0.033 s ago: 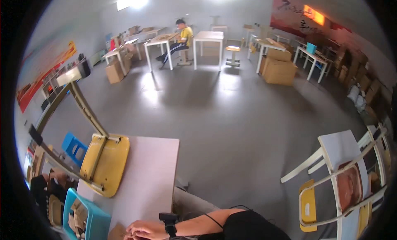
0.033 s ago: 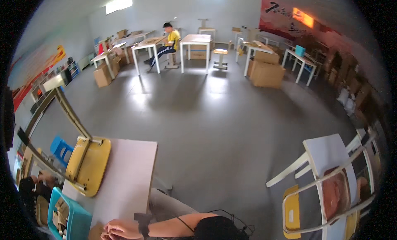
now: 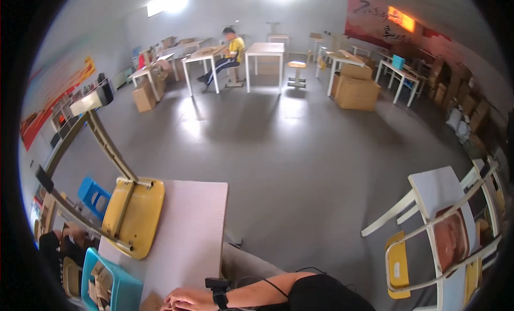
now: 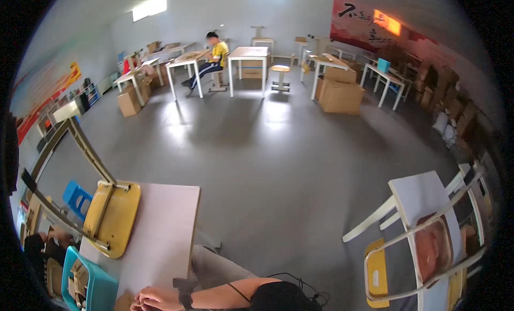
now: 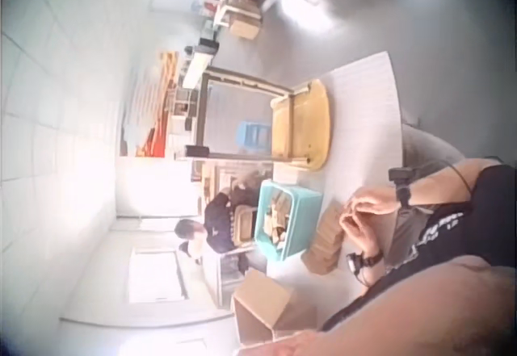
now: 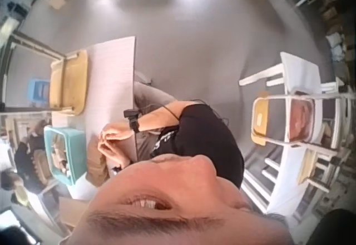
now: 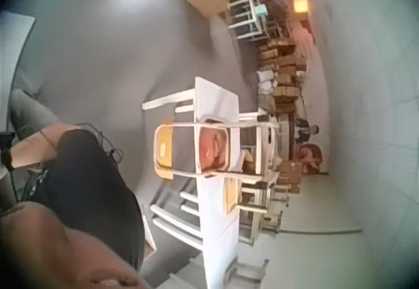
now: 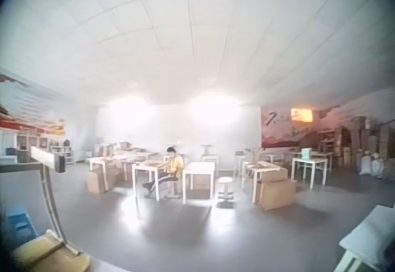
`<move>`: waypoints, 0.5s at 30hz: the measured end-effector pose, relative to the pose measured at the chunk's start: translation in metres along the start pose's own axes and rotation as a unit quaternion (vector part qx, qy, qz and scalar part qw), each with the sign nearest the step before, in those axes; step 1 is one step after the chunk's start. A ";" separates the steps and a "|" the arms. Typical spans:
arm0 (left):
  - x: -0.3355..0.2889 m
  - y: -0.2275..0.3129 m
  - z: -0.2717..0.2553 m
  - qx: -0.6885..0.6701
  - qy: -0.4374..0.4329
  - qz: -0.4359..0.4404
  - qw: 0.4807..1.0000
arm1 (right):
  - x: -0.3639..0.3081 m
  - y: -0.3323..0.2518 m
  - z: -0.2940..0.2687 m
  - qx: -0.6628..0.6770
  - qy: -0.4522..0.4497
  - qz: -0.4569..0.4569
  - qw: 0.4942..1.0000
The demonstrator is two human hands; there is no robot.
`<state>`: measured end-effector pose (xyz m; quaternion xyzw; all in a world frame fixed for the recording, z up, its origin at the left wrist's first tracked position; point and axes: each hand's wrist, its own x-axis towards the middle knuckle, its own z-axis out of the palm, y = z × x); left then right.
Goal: Sorting and counting cardboard shoe labels or tags.
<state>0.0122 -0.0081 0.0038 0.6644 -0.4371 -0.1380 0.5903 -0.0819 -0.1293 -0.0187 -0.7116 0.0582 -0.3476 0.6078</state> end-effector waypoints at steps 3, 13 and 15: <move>0.005 0.002 0.002 0.075 -0.052 -0.039 0.995 | -0.011 -0.003 -0.004 -0.078 0.035 -0.006 0.996; 0.005 -0.054 0.009 -0.087 -0.034 -0.007 0.996 | -0.003 -0.011 0.003 -0.066 0.092 -0.039 0.993; 0.007 -0.051 0.009 -0.137 -0.052 -0.015 0.989 | -0.003 -0.010 0.004 -0.045 0.079 -0.008 0.996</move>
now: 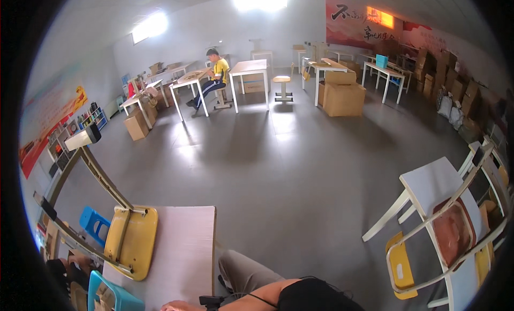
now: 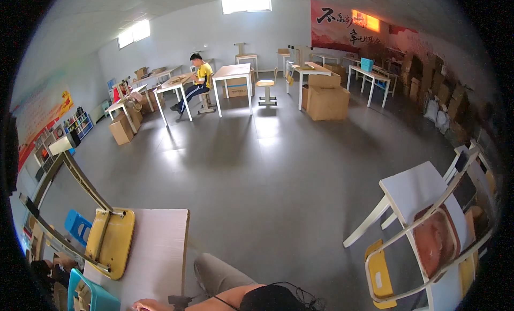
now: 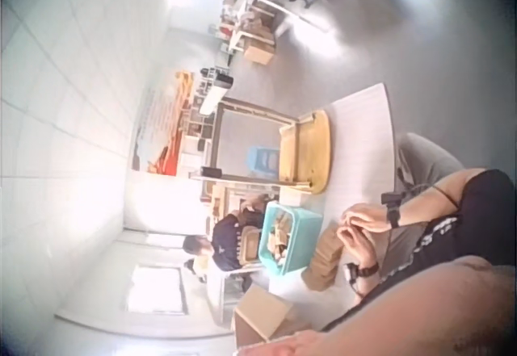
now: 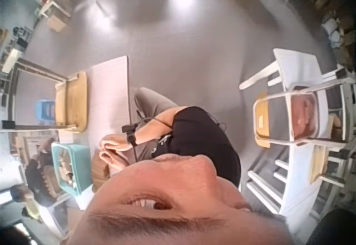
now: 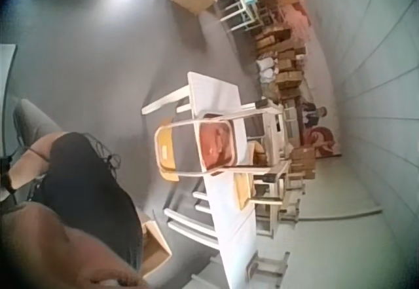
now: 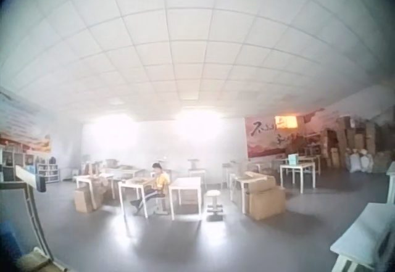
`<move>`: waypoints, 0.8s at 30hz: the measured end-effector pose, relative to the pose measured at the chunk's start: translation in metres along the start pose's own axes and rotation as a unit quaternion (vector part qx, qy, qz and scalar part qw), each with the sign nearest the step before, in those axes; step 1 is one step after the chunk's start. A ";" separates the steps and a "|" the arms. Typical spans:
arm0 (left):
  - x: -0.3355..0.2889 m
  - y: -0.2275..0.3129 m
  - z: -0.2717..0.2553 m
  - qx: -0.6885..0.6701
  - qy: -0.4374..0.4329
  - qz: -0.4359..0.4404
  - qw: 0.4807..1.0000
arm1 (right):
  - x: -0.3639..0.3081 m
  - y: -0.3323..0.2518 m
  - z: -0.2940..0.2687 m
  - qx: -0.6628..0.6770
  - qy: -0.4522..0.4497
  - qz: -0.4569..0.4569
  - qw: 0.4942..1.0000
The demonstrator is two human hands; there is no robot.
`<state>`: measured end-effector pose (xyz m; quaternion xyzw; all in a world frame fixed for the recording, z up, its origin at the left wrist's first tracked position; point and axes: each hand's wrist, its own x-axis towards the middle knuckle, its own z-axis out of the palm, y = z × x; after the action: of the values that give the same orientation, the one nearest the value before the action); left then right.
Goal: Sorting and counting cardboard shoe labels or tags.
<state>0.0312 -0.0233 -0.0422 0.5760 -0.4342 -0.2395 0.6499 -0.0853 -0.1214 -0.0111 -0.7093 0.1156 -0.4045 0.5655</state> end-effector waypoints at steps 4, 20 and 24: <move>-0.001 0.022 0.015 -0.049 0.044 -0.022 0.998 | -0.002 0.037 0.018 -0.073 0.047 -0.048 0.995; -0.012 0.063 0.034 -0.183 -0.009 0.019 0.983 | -0.009 0.023 0.039 -0.040 0.091 0.054 0.994; -0.014 0.036 0.017 -0.021 0.056 0.019 0.998 | -0.012 0.014 0.035 -0.016 0.066 0.036 0.997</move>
<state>0.0029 -0.0132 -0.0128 0.5665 -0.4030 -0.2037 0.6893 -0.0644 -0.0939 -0.0305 -0.6859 0.1846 -0.4275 0.5593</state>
